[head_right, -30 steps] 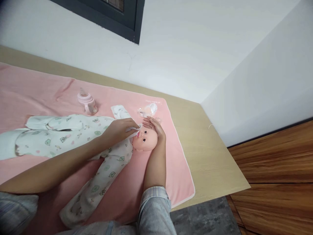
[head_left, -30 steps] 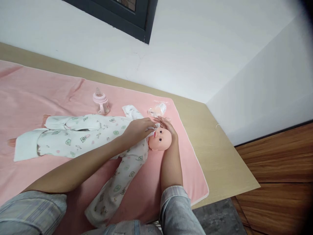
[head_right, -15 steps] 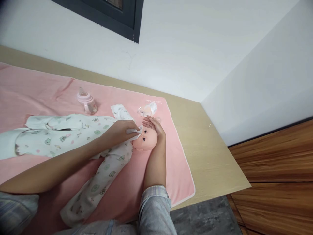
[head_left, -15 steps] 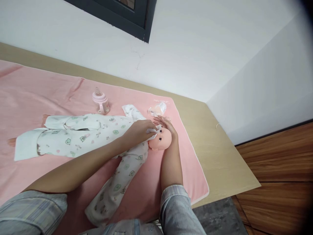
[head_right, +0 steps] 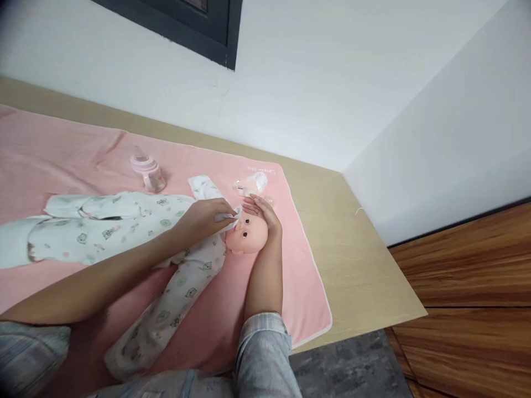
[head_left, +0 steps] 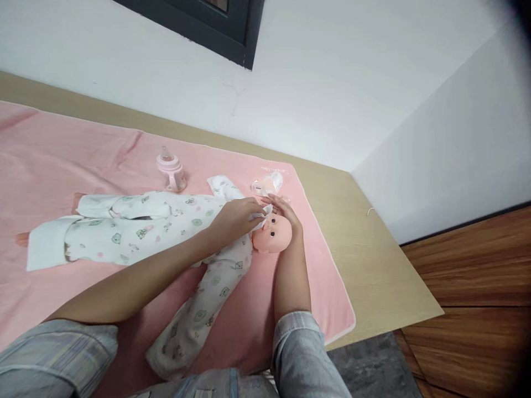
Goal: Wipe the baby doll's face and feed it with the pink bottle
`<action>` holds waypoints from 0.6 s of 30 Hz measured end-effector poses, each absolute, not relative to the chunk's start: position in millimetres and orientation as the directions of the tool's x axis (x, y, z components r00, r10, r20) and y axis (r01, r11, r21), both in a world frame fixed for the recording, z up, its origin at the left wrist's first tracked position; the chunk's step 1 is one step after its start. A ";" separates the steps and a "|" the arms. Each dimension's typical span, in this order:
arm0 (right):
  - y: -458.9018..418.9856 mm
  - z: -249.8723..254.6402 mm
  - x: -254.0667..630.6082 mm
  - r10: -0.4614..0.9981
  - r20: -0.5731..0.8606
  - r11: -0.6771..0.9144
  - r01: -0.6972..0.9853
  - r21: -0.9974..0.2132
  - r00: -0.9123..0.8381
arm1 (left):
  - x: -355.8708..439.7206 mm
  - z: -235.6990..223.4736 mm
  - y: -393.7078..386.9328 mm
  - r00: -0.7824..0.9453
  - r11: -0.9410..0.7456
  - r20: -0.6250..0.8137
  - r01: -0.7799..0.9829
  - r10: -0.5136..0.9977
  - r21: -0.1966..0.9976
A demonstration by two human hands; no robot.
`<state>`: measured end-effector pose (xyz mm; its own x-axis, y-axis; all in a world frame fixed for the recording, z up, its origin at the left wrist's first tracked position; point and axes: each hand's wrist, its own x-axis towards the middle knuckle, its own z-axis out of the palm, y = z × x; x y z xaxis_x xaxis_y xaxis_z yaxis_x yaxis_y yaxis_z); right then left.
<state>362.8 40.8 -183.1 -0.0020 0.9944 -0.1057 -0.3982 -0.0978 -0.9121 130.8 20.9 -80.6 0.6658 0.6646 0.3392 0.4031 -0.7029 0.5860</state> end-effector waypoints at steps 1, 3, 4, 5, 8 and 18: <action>40.2 -182.4 362.2 0.994 -0.109 -0.099 -0.397 -0.913 0.003 | 129.1 -78.0 20.9 0.652 -0.687 0.338 0.402 0.678 0.605; 39.0 -180.6 360.7 0.993 -0.116 -0.098 -0.395 -0.914 0.020 | 125.1 -72.7 21.0 0.641 -0.651 0.311 0.399 0.702 0.646; 38.4 -179.5 359.9 0.992 -0.119 -0.099 -0.393 -0.914 0.027 | 123.0 -70.6 21.0 0.645 -0.631 0.285 0.400 0.709 0.664; 37.8 -178.4 359.2 0.992 -0.124 -0.101 -0.392 -0.915 0.034 | 121.1 -68.9 21.1 0.653 -0.612 0.255 0.404 0.713 0.680; 36.8 -175.4 357.6 0.991 -0.127 -0.103 -0.388 -0.916 0.037 | 117.9 -67.9 21.0 0.685 -0.573 0.162 0.430 0.711 0.698; 42.3 -183.5 363.8 0.995 -0.102 -0.089 -0.387 -0.918 0.011 | 118.8 -73.9 22.0 0.713 -0.630 0.158 0.465 0.683 0.622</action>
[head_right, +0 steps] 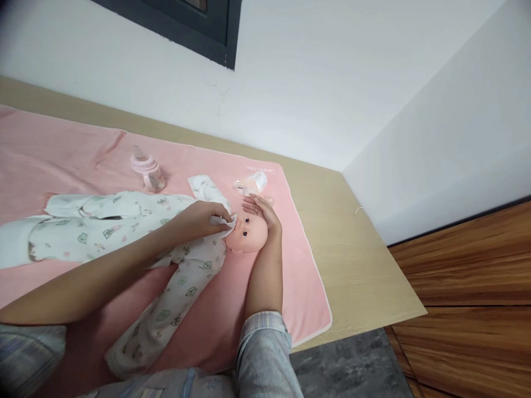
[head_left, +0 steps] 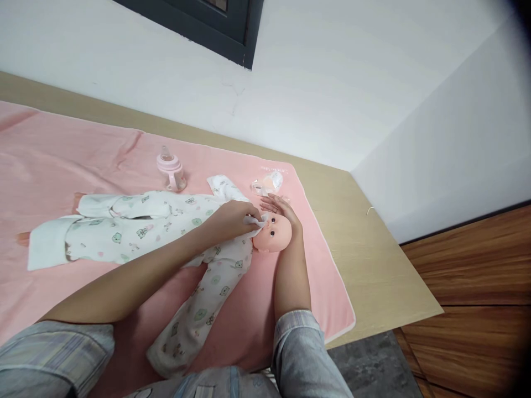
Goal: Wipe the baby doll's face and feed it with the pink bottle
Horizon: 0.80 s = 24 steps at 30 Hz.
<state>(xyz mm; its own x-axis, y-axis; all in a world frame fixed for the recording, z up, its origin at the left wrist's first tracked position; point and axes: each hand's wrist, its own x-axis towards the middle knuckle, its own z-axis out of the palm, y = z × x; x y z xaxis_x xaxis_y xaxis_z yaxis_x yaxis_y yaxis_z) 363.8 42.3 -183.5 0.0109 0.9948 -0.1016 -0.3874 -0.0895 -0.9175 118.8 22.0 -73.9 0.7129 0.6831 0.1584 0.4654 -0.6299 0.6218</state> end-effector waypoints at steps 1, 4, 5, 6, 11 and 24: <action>43.3 -184.7 364.6 0.995 -0.103 -0.091 -0.388 -0.917 0.010 | 118.5 -73.7 22.8 0.705 -0.626 0.165 0.467 0.690 0.625; 45.7 -186.9 365.6 0.993 -0.118 -0.105 -0.385 -0.917 0.010 | 117.8 -73.9 25.1 0.698 -0.634 0.174 0.479 0.694 0.606; 46.2 -187.0 365.5 0.993 -0.117 -0.104 -0.384 -0.918 0.010 | 117.7 -74.2 25.6 0.698 -0.640 0.174 0.488 0.694 0.594; 46.4 -186.8 365.1 0.994 -0.112 -0.099 -0.382 -0.919 0.011 | 117.7 -74.5 25.8 0.697 -0.643 0.174 0.498 0.696 0.582; 43.1 -181.0 361.5 0.994 -0.102 -0.082 -0.358 -0.930 0.037 | 119.0 -77.6 25.8 0.685 -0.658 0.200 0.511 0.700 0.554; 40.2 -180.6 359.4 0.994 -0.106 -0.086 -0.375 -0.923 0.035 | 125.9 -83.1 28.8 0.705 -0.744 0.306 0.467 0.640 0.479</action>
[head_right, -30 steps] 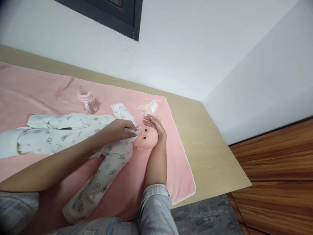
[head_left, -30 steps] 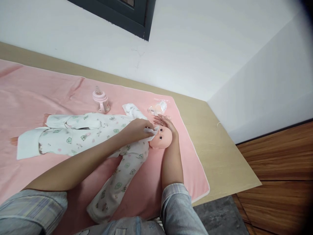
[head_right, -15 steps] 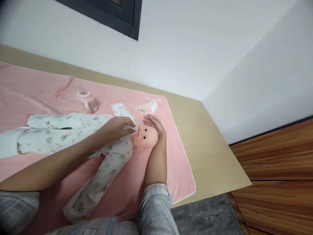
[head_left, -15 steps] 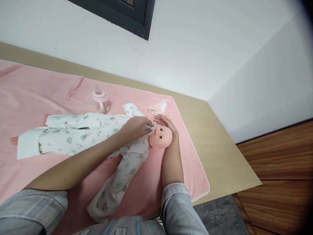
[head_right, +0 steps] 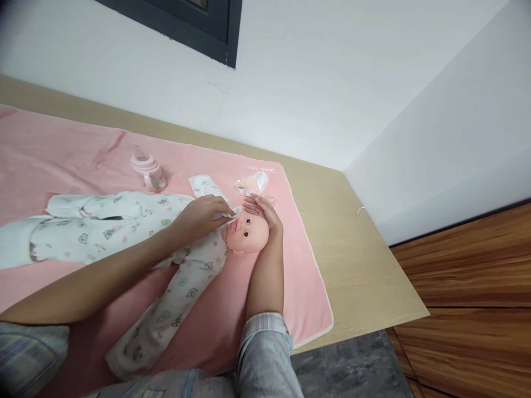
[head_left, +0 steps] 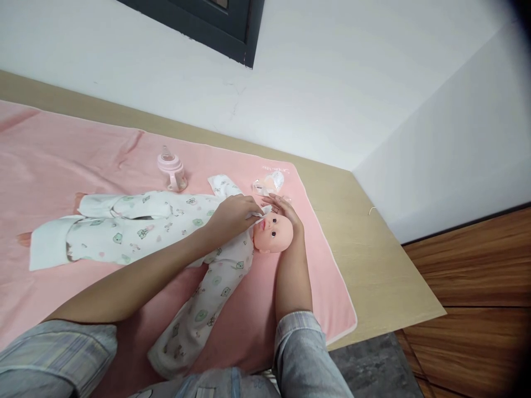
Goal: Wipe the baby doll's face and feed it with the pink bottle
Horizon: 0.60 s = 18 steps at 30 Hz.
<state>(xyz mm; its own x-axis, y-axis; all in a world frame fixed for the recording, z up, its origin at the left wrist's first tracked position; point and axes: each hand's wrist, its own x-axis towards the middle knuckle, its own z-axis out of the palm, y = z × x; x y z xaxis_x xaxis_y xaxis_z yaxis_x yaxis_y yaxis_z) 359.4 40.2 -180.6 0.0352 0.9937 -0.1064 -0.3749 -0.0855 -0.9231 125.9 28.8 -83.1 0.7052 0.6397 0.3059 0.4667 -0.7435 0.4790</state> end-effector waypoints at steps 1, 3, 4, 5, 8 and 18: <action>40.4 -181.8 359.8 0.993 -0.112 -0.090 -0.378 -0.922 0.035 | 126.3 -83.2 28.9 0.701 -0.743 0.311 0.468 0.642 0.478; 40.9 -184.0 360.7 0.992 -0.118 -0.096 -0.380 -0.920 0.033 | 126.9 -83.4 29.2 0.694 -0.742 0.317 0.475 0.647 0.473; 41.2 -184.8 361.2 0.993 -0.116 -0.096 -0.381 -0.920 0.030 | 127.0 -83.2 29.3 0.692 -0.742 0.320 0.476 0.647 0.471; 41.4 -185.3 361.5 0.993 -0.112 -0.094 -0.381 -0.920 0.025 | 126.9 -82.9 29.3 0.692 -0.743 0.323 0.474 0.646 0.472; 41.0 -184.2 361.2 0.995 -0.101 -0.090 -0.386 -0.918 0.010 | 125.3 -80.4 27.6 0.685 -0.729 0.324 0.451 0.653 0.515; 34.0 -175.3 358.1 0.990 -0.142 -0.122 -0.380 -0.917 0.023 | 124.6 -75.4 15.4 0.692 -0.664 0.234 0.455 0.683 0.593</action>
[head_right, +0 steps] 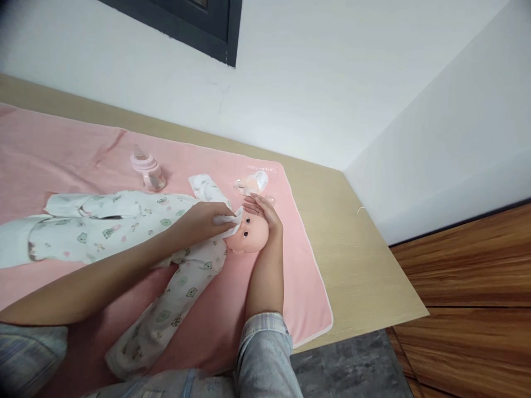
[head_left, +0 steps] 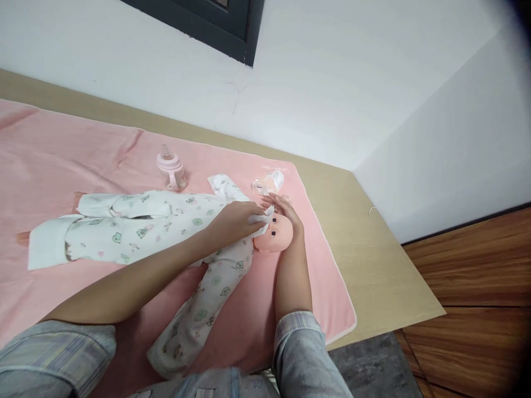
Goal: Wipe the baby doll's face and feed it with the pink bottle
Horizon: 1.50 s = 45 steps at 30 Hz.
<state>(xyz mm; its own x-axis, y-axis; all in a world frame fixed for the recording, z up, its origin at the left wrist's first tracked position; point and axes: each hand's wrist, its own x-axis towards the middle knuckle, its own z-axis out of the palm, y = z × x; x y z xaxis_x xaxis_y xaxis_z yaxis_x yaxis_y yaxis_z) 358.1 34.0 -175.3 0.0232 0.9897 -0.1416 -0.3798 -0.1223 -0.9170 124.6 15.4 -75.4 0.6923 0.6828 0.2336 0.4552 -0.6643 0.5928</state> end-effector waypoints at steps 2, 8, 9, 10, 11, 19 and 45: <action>34.5 -175.3 358.4 0.991 -0.132 -0.115 -0.380 -0.918 0.020 | 125.8 -77.6 15.3 0.713 -0.687 0.224 0.464 0.664 0.560; 37.7 -176.2 359.8 0.991 -0.136 -0.120 -0.382 -0.916 0.014 | 127.6 -84.8 17.5 0.692 -0.710 0.278 0.474 0.666 0.522; 38.2 -176.6 360.0 0.991 -0.136 -0.119 -0.386 -0.915 0.016 | 127.9 -85.6 17.9 0.684 -0.704 0.277 0.485 0.675 0.518; 38.6 -177.1 360.1 0.990 -0.137 -0.119 -0.389 -0.914 0.018 | 128.2 -86.1 18.3 0.681 -0.702 0.275 0.491 0.678 0.515; 39.1 -177.6 360.2 0.990 -0.138 -0.120 -0.391 -0.912 0.017 | 128.4 -86.2 18.7 0.682 -0.704 0.277 0.490 0.677 0.514; 37.6 -173.1 364.6 0.994 -0.106 -0.093 -0.365 -0.926 0.016 | 118.4 -77.3 31.6 0.642 -0.660 0.325 0.390 0.695 0.642; -9.9 -41.0 292.7 0.944 0.237 0.319 0.447 -0.836 -0.230 | 76.5 -47.1 59.1 0.619 -0.701 0.360 0.491 0.698 0.517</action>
<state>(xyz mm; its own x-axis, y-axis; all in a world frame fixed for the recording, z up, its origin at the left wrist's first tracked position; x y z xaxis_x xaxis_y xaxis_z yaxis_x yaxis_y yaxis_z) 292.7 -9.9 -41.0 -0.2305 0.9437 0.2371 0.4471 0.3191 -0.8356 76.5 59.1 -47.1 0.6187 0.6982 0.3601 0.4906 -0.7014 0.5170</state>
